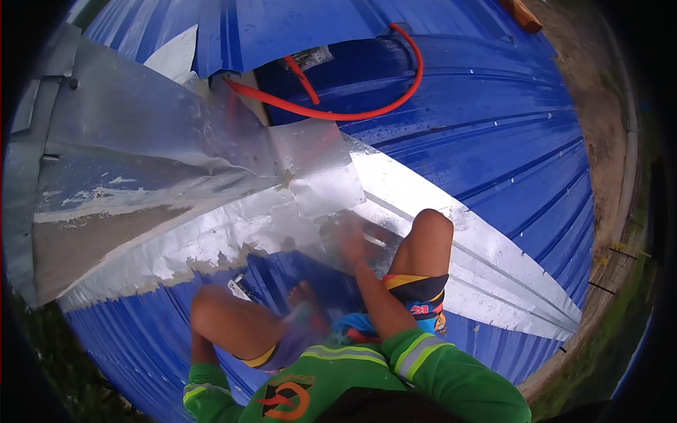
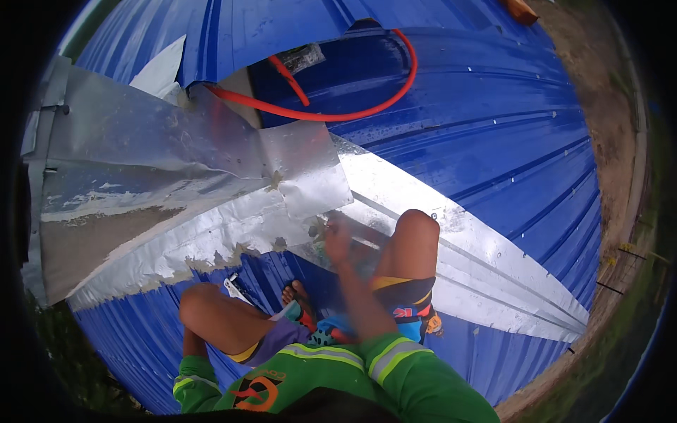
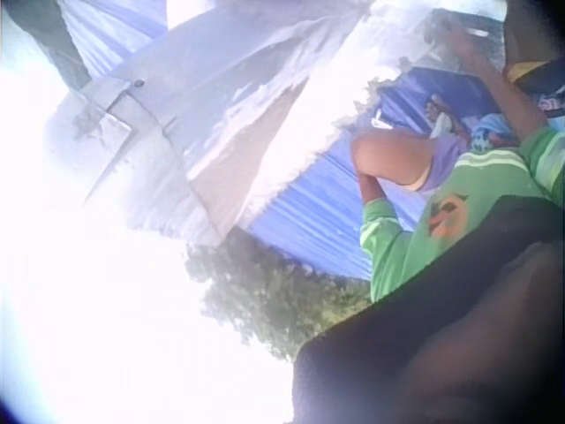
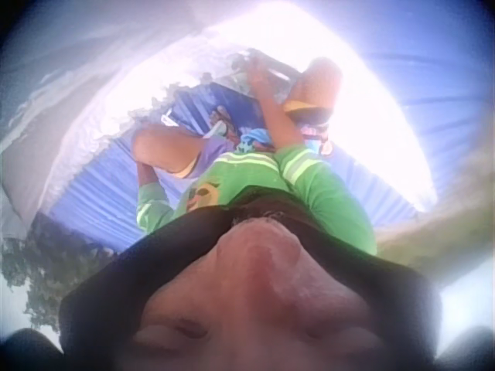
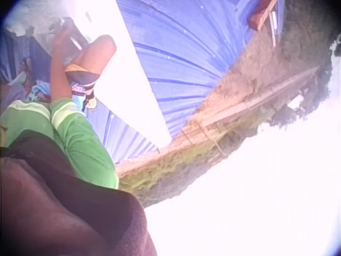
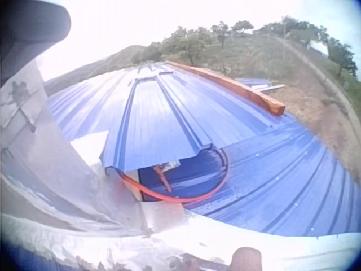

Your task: The person installs metal flashing on a corrugated roof by drilling holes with a power drill and then securing it using a rivet tool.

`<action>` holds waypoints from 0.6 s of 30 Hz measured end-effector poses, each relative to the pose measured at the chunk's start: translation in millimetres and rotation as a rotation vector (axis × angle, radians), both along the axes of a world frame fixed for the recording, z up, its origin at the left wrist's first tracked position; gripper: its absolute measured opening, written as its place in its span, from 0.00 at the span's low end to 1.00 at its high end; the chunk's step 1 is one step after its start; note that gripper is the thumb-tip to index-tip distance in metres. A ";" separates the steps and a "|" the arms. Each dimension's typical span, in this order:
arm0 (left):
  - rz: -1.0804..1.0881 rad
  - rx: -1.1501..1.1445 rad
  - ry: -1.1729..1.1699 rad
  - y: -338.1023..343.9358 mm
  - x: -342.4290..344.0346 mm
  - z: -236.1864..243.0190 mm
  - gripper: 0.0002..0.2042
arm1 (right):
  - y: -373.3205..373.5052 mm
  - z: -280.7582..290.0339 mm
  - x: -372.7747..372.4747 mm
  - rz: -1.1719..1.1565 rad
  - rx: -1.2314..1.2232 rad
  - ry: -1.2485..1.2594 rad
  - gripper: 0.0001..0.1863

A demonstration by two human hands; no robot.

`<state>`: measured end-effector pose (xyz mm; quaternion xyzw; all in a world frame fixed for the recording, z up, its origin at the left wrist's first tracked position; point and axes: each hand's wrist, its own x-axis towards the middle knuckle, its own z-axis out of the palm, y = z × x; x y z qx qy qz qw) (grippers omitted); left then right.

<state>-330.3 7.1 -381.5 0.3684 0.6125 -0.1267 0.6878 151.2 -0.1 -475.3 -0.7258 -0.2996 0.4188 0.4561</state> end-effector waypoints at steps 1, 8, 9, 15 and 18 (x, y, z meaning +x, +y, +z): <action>0.068 0.059 0.080 -20.4 5.3 -14.6 0.23 | -5.5 -4.4 3.8 0.037 -0.014 -0.061 0.12; 0.189 0.533 0.545 -108.8 58.6 -66.6 0.23 | 1.3 -10.4 5.7 0.216 -0.023 -0.251 0.12; 0.198 0.577 0.581 -112.0 68.2 -71.0 0.23 | 1.7 -12.0 9.2 0.229 -0.011 -0.248 0.11; 0.352 0.792 0.740 -137.8 85.9 -72.3 0.23 | 9.8 46.0 -8.4 0.391 -0.005 -0.219 0.10; 0.494 0.913 0.734 -143.9 77.9 -61.2 0.24 | 8.6 79.0 -4.7 0.443 -0.078 -0.124 0.09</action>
